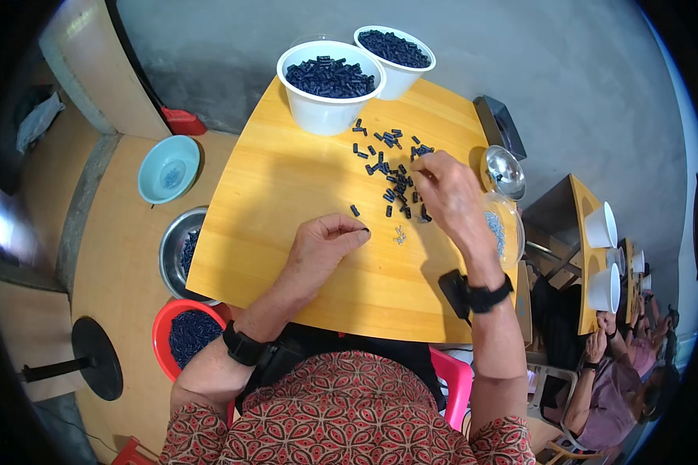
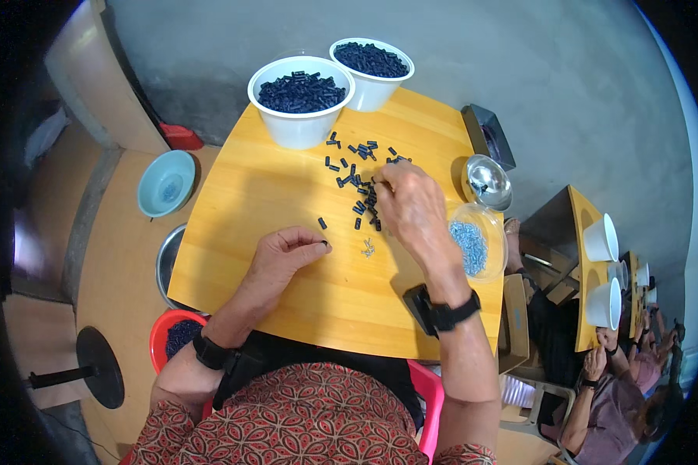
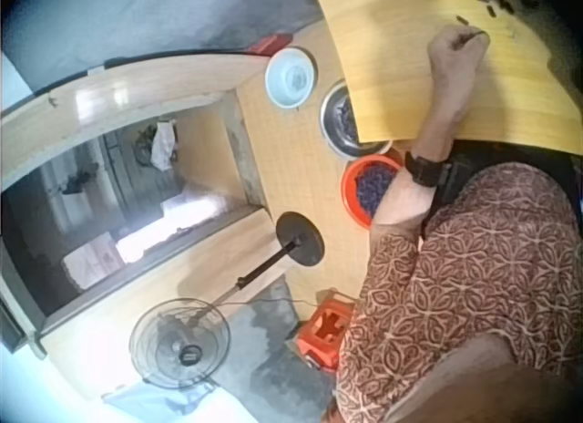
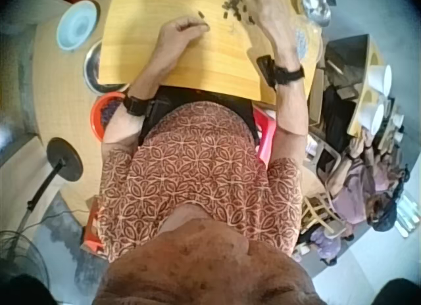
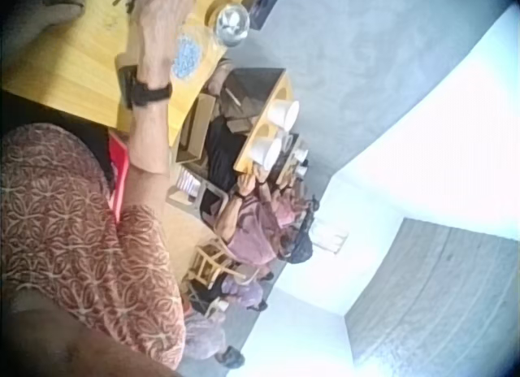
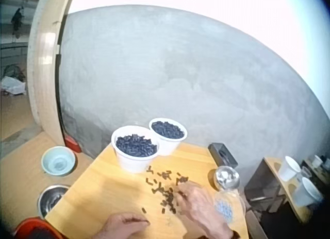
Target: Manually inserting small metal pins into plastic housings at a manufacturing desk.
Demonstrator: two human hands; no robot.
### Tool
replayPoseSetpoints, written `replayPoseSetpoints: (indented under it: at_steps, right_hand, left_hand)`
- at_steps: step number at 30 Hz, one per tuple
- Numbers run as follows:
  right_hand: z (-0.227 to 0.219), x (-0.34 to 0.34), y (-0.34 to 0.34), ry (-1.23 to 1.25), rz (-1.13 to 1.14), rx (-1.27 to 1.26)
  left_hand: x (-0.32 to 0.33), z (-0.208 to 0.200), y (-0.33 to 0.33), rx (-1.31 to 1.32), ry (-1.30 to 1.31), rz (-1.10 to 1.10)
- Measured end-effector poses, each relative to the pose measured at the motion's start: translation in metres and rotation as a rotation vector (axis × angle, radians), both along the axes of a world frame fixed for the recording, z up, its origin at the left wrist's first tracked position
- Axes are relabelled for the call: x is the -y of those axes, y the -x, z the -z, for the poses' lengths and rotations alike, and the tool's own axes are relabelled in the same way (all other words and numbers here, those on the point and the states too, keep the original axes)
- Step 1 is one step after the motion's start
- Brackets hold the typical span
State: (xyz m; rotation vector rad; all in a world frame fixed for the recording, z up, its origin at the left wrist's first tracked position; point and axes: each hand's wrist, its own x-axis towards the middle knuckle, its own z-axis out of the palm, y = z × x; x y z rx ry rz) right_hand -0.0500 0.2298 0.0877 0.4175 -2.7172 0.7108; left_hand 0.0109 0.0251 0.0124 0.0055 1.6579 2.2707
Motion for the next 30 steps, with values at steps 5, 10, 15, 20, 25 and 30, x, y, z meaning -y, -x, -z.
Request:
replayPoseSetpoints:
  at_steps: [5,10,15,20,25,30]
  right_hand:
    - [0.031,0.004,0.043,-0.135,0.069,0.096]
    - [0.039,0.014,0.053,-0.137,0.118,0.305]
    - [0.045,0.013,0.049,-0.228,0.021,0.060]
    - [0.009,0.020,0.006,0.455,0.024,0.284]
    - [0.002,0.018,-0.057,0.857,0.008,0.385]
    - [0.006,0.001,-0.090,1.243,-0.067,0.333]
  left_hand:
    - [-0.003,-0.002,0.000,0.069,-0.059,-0.011]
    - [0.000,-0.005,0.000,0.103,-0.072,-0.010]
    - [0.000,-0.009,-0.001,0.102,-0.079,-0.011]
    - [-0.001,-0.019,-0.003,0.089,-0.162,-0.082]
    - [-0.008,-0.040,-0.016,0.004,-0.181,-0.028]
    - [-0.020,-0.051,-0.030,-0.057,-0.175,0.088]
